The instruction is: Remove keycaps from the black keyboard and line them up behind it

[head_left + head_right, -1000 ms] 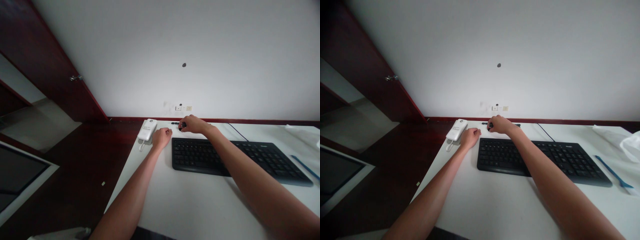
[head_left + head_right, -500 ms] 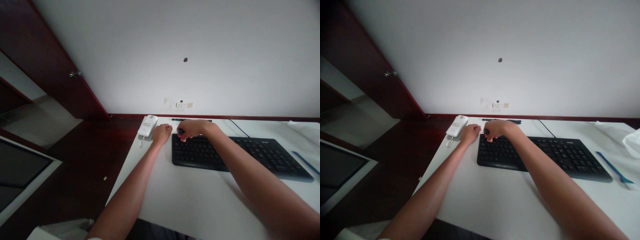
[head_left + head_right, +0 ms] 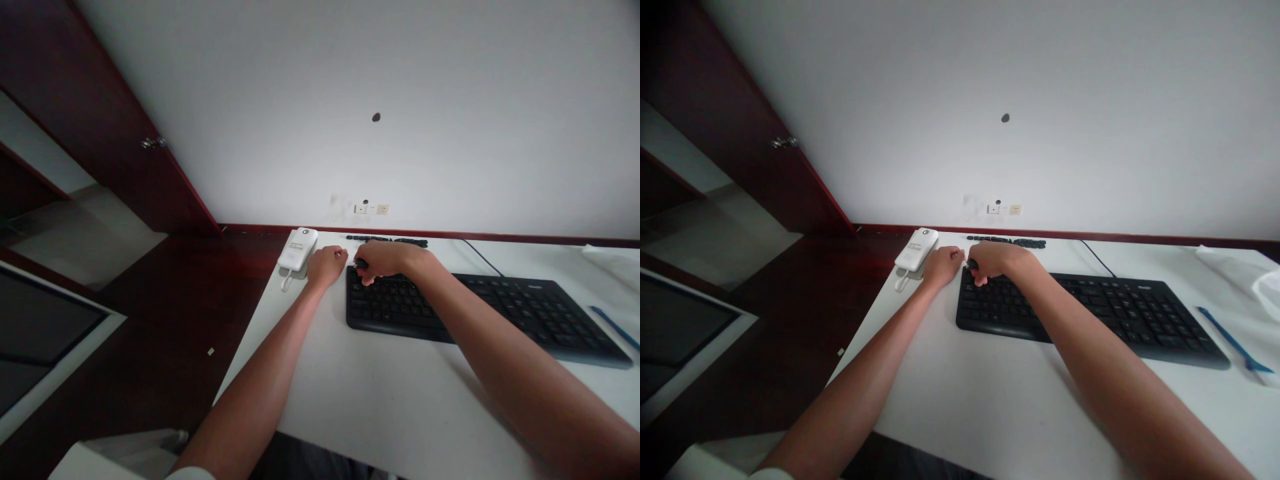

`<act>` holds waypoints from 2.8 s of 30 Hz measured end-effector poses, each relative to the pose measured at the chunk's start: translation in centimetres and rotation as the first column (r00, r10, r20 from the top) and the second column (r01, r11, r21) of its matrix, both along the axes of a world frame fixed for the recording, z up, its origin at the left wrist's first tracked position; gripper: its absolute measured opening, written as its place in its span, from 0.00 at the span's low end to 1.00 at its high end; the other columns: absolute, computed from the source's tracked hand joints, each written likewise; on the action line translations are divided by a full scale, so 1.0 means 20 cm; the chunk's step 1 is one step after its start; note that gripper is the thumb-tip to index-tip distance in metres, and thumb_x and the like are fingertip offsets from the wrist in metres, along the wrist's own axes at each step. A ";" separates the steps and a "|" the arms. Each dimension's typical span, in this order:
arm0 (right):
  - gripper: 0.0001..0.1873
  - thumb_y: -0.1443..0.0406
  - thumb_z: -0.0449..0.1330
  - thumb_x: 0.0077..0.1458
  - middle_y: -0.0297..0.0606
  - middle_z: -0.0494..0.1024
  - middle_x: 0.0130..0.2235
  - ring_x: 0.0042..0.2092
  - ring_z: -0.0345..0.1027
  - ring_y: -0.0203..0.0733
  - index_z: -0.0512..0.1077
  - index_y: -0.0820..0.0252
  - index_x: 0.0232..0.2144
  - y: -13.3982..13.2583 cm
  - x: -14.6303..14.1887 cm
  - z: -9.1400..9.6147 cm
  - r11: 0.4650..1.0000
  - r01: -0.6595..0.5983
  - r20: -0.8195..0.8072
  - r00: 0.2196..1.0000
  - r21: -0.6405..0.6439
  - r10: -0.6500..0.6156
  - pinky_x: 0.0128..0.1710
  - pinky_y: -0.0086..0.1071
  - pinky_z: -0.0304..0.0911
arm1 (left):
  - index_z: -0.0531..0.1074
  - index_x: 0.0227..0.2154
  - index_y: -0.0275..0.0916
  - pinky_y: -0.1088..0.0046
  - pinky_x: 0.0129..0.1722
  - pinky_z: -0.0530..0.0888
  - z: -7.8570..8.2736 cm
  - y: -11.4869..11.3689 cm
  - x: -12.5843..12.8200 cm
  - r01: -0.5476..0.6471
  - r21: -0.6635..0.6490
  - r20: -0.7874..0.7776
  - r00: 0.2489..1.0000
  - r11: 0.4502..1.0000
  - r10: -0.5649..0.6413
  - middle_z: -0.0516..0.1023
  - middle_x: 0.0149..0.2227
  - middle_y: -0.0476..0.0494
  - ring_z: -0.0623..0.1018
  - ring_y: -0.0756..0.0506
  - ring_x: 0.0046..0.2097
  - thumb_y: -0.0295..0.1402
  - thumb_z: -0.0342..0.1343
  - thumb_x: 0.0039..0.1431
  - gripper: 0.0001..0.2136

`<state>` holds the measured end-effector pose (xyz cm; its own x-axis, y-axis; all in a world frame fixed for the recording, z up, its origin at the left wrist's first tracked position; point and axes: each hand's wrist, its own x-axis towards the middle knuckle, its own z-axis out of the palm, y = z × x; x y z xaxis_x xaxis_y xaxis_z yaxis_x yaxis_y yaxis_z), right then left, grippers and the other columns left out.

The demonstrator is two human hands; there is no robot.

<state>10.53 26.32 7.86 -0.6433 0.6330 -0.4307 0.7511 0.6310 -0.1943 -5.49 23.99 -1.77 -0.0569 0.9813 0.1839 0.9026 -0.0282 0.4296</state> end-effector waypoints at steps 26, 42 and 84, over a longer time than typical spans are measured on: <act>0.06 0.66 0.65 0.47 0.38 0.84 0.33 0.36 0.76 0.45 0.81 0.60 0.30 0.09 0.07 -0.07 0.989 -0.019 -0.170 0.985 -0.150 -0.007 0.34 0.32 0.61 | 0.83 0.38 0.44 0.70 0.38 0.68 -0.02 0.00 0.01 -0.005 0.027 0.024 1.000 1.000 0.004 0.85 0.38 0.42 0.81 0.42 0.42 0.43 0.48 0.70 0.18; 0.10 0.62 0.61 0.48 0.40 0.84 0.34 0.34 0.74 0.44 0.81 0.61 0.28 0.12 0.10 -0.08 0.969 -0.041 -0.188 0.982 -0.243 -0.005 0.32 0.34 0.61 | 0.83 0.40 0.45 0.70 0.38 0.68 0.00 0.00 0.01 -0.006 0.011 0.038 0.999 1.000 0.005 0.85 0.41 0.42 0.82 0.41 0.43 0.43 0.48 0.70 0.17; 0.10 0.59 0.66 0.50 0.39 0.82 0.31 0.33 0.72 0.45 0.81 0.59 0.30 0.09 0.07 -0.05 0.999 -0.031 -0.108 0.994 -0.039 0.027 0.32 0.35 0.59 | 0.82 0.39 0.45 0.70 0.37 0.66 0.00 0.00 0.01 -0.004 0.008 0.028 1.000 1.000 0.004 0.85 0.41 0.42 0.81 0.41 0.43 0.43 0.48 0.70 0.17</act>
<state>11.85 28.06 6.87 -0.7052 0.5965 -0.3832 0.7057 0.6423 -0.2990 -5.38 23.93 -1.82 -0.0659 0.9796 0.1898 0.8904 -0.0282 0.4543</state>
